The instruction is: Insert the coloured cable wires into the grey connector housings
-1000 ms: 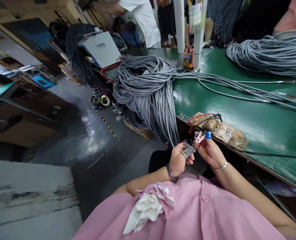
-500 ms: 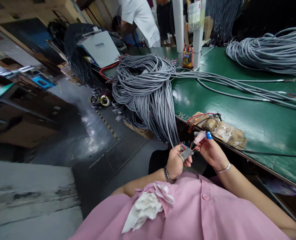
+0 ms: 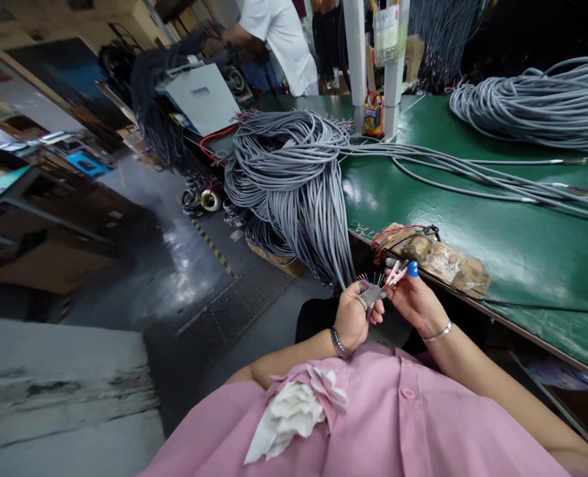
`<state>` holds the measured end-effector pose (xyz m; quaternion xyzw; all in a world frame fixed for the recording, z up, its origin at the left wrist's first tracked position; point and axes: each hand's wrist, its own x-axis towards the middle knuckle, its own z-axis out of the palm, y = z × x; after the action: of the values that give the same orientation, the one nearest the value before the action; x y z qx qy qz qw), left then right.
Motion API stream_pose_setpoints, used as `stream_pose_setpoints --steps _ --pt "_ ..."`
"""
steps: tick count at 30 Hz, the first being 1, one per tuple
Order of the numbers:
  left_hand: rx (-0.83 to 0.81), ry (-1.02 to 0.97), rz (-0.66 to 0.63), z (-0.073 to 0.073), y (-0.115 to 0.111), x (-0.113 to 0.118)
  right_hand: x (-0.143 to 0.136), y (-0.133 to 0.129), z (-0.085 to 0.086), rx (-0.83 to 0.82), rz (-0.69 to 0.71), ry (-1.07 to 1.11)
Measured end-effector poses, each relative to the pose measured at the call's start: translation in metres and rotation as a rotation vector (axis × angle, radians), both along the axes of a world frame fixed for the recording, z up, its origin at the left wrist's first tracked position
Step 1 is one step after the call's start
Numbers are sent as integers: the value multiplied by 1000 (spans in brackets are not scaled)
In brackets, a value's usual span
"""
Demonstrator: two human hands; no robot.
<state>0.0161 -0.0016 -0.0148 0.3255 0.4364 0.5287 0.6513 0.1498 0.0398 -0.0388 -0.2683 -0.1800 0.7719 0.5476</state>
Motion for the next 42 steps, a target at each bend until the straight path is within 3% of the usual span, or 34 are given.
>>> stream_pose_setpoints --steps 6,12,17,20,22,29,35,38,42 --pt "-17 28 -2 -6 -2 0 -4 -1 3 -6 -47 19" --pt "9 40 -7 -6 -7 -2 -2 -5 -1 14 11 41" --pt "40 99 -22 -10 -12 -10 10 -9 0 59 239 -41" --pt "48 167 -55 -14 -14 -16 20 -13 4 118 414 -170" --pt "53 218 -102 -15 -15 -19 25 -16 6 146 461 -275" --pt "62 318 -251 -13 -17 -21 27 -17 13 292 414 -628" --pt "19 342 -458 -16 -16 -22 21 -20 17 376 467 -697" --pt "-12 295 -438 -16 -14 -23 21 -22 13 374 406 -682" --pt "-50 173 -268 -17 -13 -22 29 -23 4 243 394 -530"
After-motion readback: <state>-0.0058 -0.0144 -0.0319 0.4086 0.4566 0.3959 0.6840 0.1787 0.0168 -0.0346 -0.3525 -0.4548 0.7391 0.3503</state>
